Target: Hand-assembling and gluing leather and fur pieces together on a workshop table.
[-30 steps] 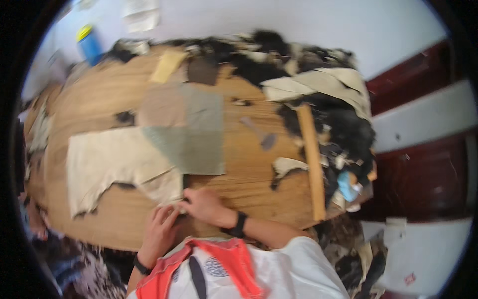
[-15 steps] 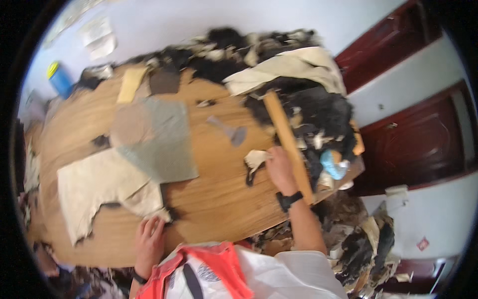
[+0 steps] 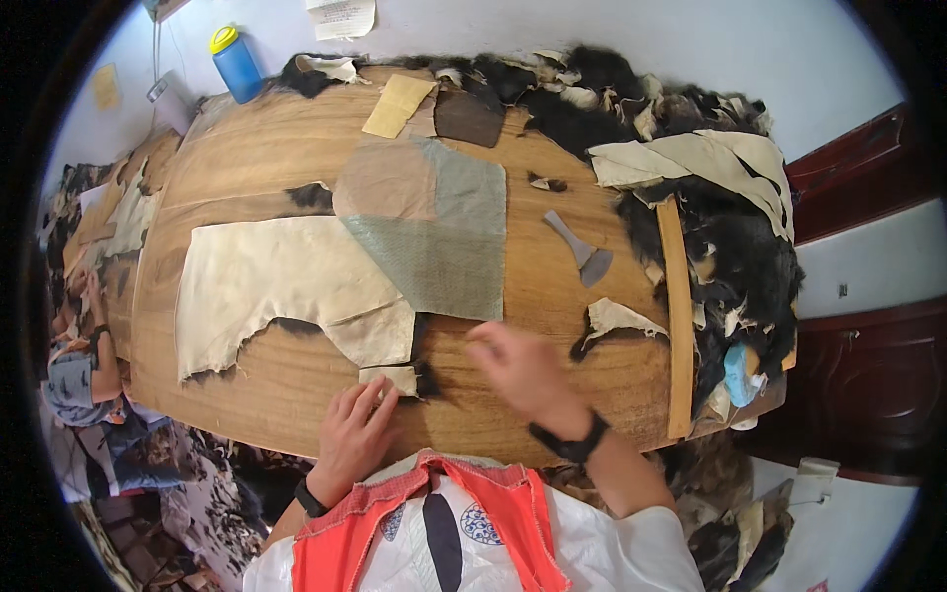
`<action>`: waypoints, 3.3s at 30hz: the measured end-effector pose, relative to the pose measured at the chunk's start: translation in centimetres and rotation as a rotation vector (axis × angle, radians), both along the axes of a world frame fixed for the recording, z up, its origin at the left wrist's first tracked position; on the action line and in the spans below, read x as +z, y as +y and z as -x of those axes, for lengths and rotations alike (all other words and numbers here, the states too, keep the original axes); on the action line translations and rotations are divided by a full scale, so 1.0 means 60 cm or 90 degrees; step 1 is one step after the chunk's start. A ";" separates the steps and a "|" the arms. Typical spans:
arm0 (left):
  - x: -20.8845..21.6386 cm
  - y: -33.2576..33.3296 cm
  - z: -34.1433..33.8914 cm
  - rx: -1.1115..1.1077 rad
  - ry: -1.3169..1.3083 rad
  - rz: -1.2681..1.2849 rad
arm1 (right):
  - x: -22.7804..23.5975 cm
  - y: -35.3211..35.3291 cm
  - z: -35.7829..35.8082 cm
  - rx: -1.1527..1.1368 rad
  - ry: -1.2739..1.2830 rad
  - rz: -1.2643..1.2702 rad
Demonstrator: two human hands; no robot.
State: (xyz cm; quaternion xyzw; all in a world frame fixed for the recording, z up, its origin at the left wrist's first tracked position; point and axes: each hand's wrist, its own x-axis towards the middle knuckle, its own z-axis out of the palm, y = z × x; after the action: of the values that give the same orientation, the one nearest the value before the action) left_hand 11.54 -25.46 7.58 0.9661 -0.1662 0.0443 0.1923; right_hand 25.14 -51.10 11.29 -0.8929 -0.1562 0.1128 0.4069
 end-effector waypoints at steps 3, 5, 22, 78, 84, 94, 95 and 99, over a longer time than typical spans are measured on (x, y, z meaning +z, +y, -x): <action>-0.007 -0.008 0.000 0.015 0.003 -0.004 | -0.054 0.076 0.024 0.158 -0.069 0.062; -0.009 -0.011 0.000 0.022 0.005 -0.005 | -0.066 0.095 0.020 0.181 -0.043 0.126; -0.028 -0.012 0.001 0.030 -0.045 0.022 | -0.072 0.049 -0.177 -0.128 0.059 0.208; -0.021 0.000 -0.007 -0.020 0.104 -0.021 | -0.083 0.038 -0.268 -0.128 -0.156 0.049; -0.032 0.002 -0.013 -0.027 0.122 -0.009 | -0.106 -0.058 -0.388 -0.038 -0.104 0.256; -0.020 -0.003 -0.015 0.000 0.088 -0.013 | -0.089 0.033 -0.697 -0.194 0.100 -0.199; -0.024 -0.003 -0.013 -0.001 0.077 -0.023 | -0.104 0.044 -0.707 -0.191 0.091 -0.205; -0.032 -0.004 -0.018 -0.001 0.073 -0.021 | -0.153 0.030 -0.755 -0.271 0.012 -0.269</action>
State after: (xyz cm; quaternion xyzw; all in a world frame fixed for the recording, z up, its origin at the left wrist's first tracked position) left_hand 12.62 -25.72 5.64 0.9701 -0.1562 -0.0144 0.1854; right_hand 70.46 -49.31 2.09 -0.7999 0.0178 -0.0020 0.5999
